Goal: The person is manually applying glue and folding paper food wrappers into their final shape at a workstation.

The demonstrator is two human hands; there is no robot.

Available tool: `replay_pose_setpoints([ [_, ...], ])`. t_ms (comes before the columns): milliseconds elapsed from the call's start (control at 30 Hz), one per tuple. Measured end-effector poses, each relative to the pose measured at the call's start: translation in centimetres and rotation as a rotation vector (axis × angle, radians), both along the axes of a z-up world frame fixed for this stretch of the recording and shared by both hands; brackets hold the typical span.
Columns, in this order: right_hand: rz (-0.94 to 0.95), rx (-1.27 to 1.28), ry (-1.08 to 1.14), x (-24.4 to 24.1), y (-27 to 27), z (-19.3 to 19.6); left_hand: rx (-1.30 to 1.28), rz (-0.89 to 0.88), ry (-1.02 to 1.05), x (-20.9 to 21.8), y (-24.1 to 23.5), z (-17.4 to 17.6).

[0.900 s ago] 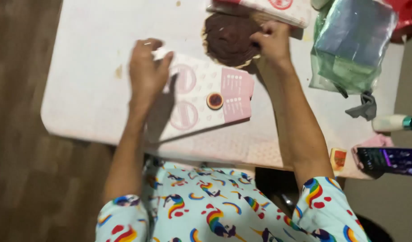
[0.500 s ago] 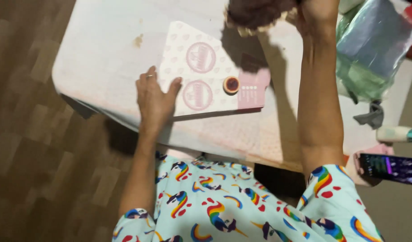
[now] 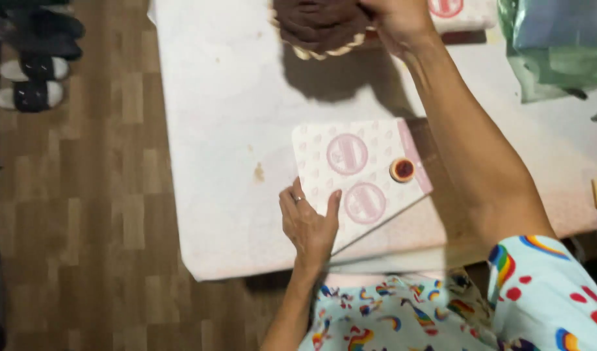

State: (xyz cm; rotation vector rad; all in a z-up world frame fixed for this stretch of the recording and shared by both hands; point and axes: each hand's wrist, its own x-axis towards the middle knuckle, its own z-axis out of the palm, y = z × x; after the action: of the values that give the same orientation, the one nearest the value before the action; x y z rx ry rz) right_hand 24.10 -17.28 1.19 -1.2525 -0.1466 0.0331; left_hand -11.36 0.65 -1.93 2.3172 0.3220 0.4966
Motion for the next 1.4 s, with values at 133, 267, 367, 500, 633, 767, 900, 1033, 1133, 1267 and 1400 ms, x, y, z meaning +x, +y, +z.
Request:
replay_pose_setpoints([
  [133,-0.225,-1.026,-0.124,-5.6,-1.7,3.2,-0.014,-0.011,-0.051,0.5,0.0,-0.2],
  [267,-0.018,-1.227,-0.378,-14.7,-6.6,6.4,-0.062,0.003,0.111,-0.2,0.0,-0.4],
  [367,-0.02,-1.439,-0.192,-21.0,-10.8,6.1,-0.249,0.037,0.288,-0.1,0.0,2.9],
  [500,-0.287,-1.123,-0.276,-27.1,-15.2,0.8,-0.228,0.084,0.285,1.0,-0.1,0.7],
  [633,-0.179,-1.0,-0.267,-30.0,-12.7,3.8,-0.288,0.048,0.449,1.0,0.0,3.9],
  [767,0.119,-0.976,-0.339,-29.3,-9.6,4.1,-0.241,0.115,0.505,-0.1,-0.6,4.0],
  [900,0.238,-1.096,-0.57,-28.0,-8.4,0.3,-0.172,0.112,0.509,-3.1,-1.9,4.4],
  [1033,-0.052,-0.877,-0.565,-28.2,-11.4,0.2,-0.185,0.125,0.43,-6.7,-2.7,5.3],
  [1133,-0.528,-0.741,-0.335,-29.0,-15.6,0.7,-0.282,0.199,0.314,-9.5,-2.8,4.9],
  [1267,-0.42,-1.226,-0.209,-29.8,-18.4,1.0,-0.53,0.121,0.387,-11.9,-5.0,2.0],
  [1400,-0.307,-0.885,-0.25,-28.6,-13.1,5.3,-1.44,-0.07,0.64,-12.5,-9.4,2.8],
])
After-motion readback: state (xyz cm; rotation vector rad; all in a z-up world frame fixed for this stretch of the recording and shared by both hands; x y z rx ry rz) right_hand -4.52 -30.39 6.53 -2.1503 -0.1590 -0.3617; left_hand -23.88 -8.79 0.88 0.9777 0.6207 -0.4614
